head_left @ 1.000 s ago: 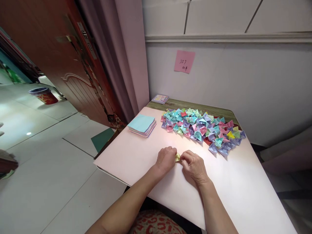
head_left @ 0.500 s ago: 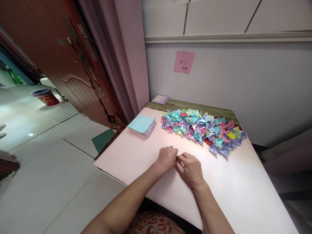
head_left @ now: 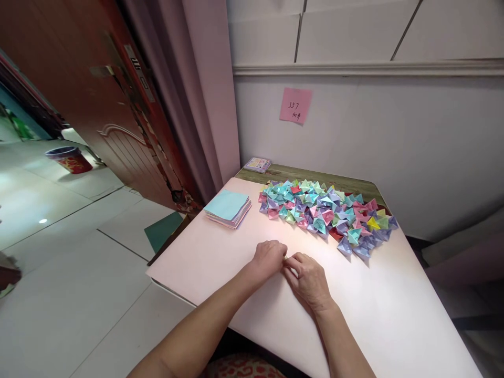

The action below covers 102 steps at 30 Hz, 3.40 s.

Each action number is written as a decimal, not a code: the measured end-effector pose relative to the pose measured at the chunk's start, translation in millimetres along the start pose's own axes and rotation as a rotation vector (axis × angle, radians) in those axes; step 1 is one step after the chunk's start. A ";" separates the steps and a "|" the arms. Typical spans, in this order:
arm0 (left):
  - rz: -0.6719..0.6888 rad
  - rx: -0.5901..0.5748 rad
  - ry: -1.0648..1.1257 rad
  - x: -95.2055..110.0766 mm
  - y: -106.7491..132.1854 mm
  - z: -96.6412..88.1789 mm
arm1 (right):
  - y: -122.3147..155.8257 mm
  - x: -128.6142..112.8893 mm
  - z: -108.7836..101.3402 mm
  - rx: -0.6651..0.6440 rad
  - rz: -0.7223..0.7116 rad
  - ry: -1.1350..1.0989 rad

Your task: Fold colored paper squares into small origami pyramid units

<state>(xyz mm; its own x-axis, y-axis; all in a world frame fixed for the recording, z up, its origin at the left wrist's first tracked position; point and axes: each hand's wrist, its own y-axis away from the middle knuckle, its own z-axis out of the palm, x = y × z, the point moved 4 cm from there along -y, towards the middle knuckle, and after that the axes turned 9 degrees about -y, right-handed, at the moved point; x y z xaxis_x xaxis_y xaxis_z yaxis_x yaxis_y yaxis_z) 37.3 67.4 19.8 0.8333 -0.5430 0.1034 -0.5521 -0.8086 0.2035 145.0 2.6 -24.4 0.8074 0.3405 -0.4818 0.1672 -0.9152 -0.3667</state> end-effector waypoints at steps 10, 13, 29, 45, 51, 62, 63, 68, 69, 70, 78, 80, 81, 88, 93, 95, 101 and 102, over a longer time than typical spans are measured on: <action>0.011 -0.003 0.027 -7.1 0.9 -0.3 | -1.8 1.9 -0.6 0.036 -0.039 0.027; 0.029 -0.008 0.036 -11.1 -1.0 -1.7 | -1.6 1.8 0.6 0.030 -0.038 0.021; 0.083 -0.062 -0.064 6.5 4.1 -9.0 | -1.5 -5.6 3.9 0.077 0.006 0.042; 0.112 -0.008 -0.030 -7.0 -3.8 5.0 | 0.6 0.6 1.7 0.128 0.007 0.043; 0.170 0.033 0.030 -18.8 -5.5 15.8 | 0.9 4.0 3.4 0.113 0.026 0.044; 0.173 0.053 0.086 -19.0 -3.4 19.1 | 1.7 2.3 -4.2 0.226 -0.024 -0.014; 0.171 0.056 0.090 -18.1 -2.5 18.5 | 1.9 4.0 -7.4 0.275 -0.019 -0.044; 0.190 0.087 0.142 -17.0 0.5 14.4 | 6.3 24.4 -18.8 0.538 0.165 -0.199; 0.197 0.099 0.165 -18.2 0.7 13.0 | 7.0 28.4 -18.9 0.559 0.204 -0.229; 0.199 0.116 0.193 -20.1 0.8 11.3 | 7.5 31.4 -18.4 0.567 0.234 -0.258; -0.010 0.331 0.459 -51.7 8.5 14.7 | 2.7 24.3 -13.6 0.484 0.170 -0.316; -0.016 0.356 0.529 -52.9 12.0 21.7 | 1.1 20.5 -11.6 0.430 0.135 -0.329; -0.020 0.366 0.558 -52.1 13.4 24.6 | 0.6 19.2 -10.5 0.402 0.128 -0.339; -0.062 0.337 0.556 -34.8 13.6 28.2 | 1.4 16.9 -7.3 0.316 0.130 -0.365; -0.046 0.384 0.603 -37.6 13.6 34.0 | 0.2 18.4 -9.6 0.252 0.066 -0.396; -0.055 0.447 0.671 -43.5 15.1 39.0 | 0.0 19.3 -11.2 0.219 0.039 -0.423; -0.140 0.494 0.859 -54.2 18.0 53.4 | 1.1 20.2 -12.4 0.177 0.036 -0.446; -0.141 0.492 0.864 -54.1 18.0 54.0 | 1.5 20.1 -11.7 0.175 0.044 -0.440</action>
<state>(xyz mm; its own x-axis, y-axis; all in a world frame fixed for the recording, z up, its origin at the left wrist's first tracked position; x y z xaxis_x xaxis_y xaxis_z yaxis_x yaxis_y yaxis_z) -19.2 70.0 -34.7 0.5176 -0.2420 0.8207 -0.2342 -0.9626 -0.1362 168.1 5.5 -25.3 0.4891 0.3959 -0.7772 0.0096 -0.8934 -0.4491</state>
